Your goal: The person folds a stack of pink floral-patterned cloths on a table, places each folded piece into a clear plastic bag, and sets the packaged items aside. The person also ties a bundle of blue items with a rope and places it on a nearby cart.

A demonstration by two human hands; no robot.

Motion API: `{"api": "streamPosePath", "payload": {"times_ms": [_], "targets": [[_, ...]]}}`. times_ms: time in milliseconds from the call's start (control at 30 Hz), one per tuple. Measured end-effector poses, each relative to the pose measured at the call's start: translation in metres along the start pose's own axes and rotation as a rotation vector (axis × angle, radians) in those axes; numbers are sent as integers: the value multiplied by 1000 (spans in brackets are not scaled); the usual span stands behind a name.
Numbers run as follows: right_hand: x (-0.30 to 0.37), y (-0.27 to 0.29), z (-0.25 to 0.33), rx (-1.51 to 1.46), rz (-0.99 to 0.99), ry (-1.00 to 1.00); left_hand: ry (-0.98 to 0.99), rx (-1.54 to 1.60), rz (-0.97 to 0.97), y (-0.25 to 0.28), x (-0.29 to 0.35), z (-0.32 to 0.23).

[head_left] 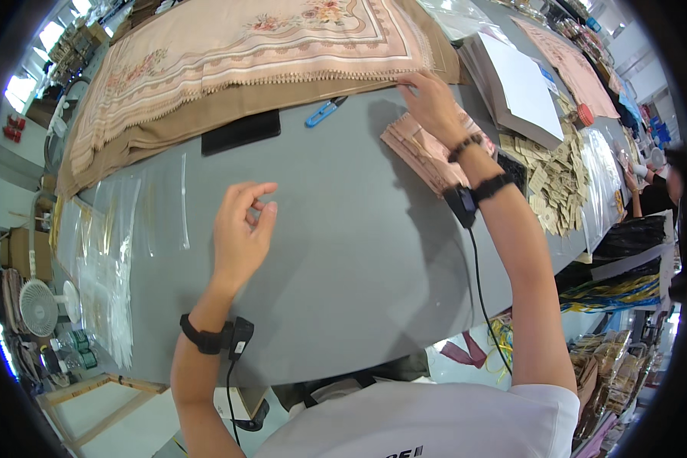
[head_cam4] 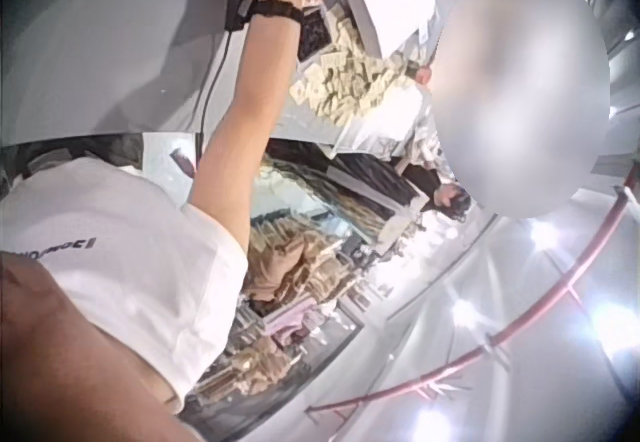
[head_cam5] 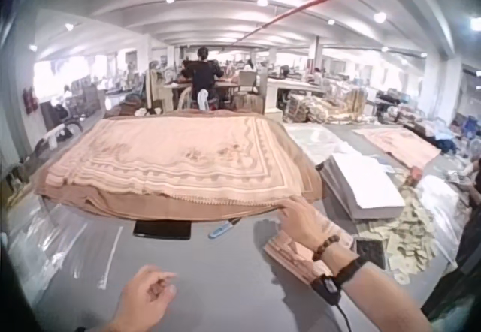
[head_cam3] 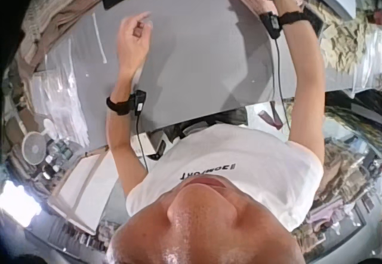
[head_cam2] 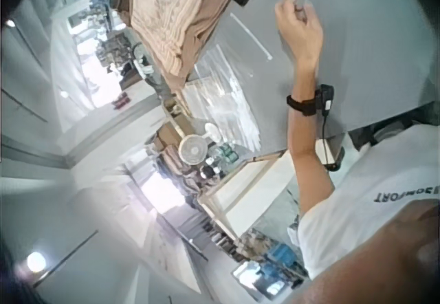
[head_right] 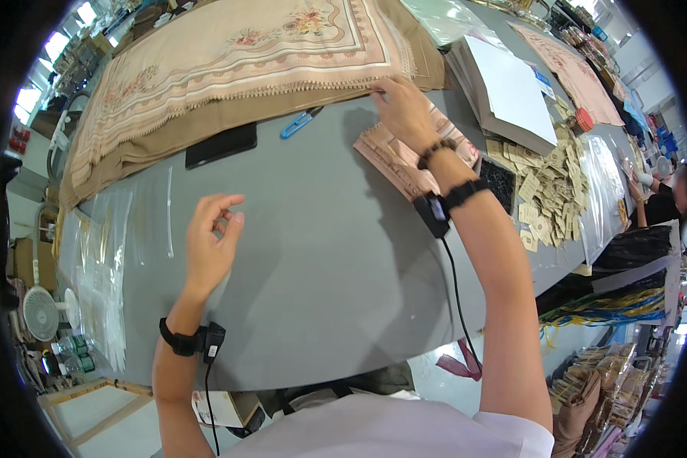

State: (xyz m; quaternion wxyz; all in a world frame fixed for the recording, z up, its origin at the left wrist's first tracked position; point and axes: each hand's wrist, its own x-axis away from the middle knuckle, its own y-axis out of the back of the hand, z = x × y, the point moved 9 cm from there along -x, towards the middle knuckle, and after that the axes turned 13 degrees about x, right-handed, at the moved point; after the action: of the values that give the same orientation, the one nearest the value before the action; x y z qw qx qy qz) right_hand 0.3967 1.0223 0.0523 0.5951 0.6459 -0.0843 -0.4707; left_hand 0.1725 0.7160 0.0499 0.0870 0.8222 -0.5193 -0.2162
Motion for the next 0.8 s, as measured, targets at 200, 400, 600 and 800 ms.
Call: {"api": "streamPosePath", "payload": {"times_ms": [200,400,600,800], "targets": [[-69,-64,12,-90,-63,4,2,-6,-11,-30,-89,13],[-91,-56,-16,-409,95,-81,-195,-15,4,-68,-159,14],[-103,-19,-12,-303,-81,-17,-186,-81,-136,-92,-232,26],[-105,2,11,-115,-367,149,261,244,-39,-97,-262,67]]}}
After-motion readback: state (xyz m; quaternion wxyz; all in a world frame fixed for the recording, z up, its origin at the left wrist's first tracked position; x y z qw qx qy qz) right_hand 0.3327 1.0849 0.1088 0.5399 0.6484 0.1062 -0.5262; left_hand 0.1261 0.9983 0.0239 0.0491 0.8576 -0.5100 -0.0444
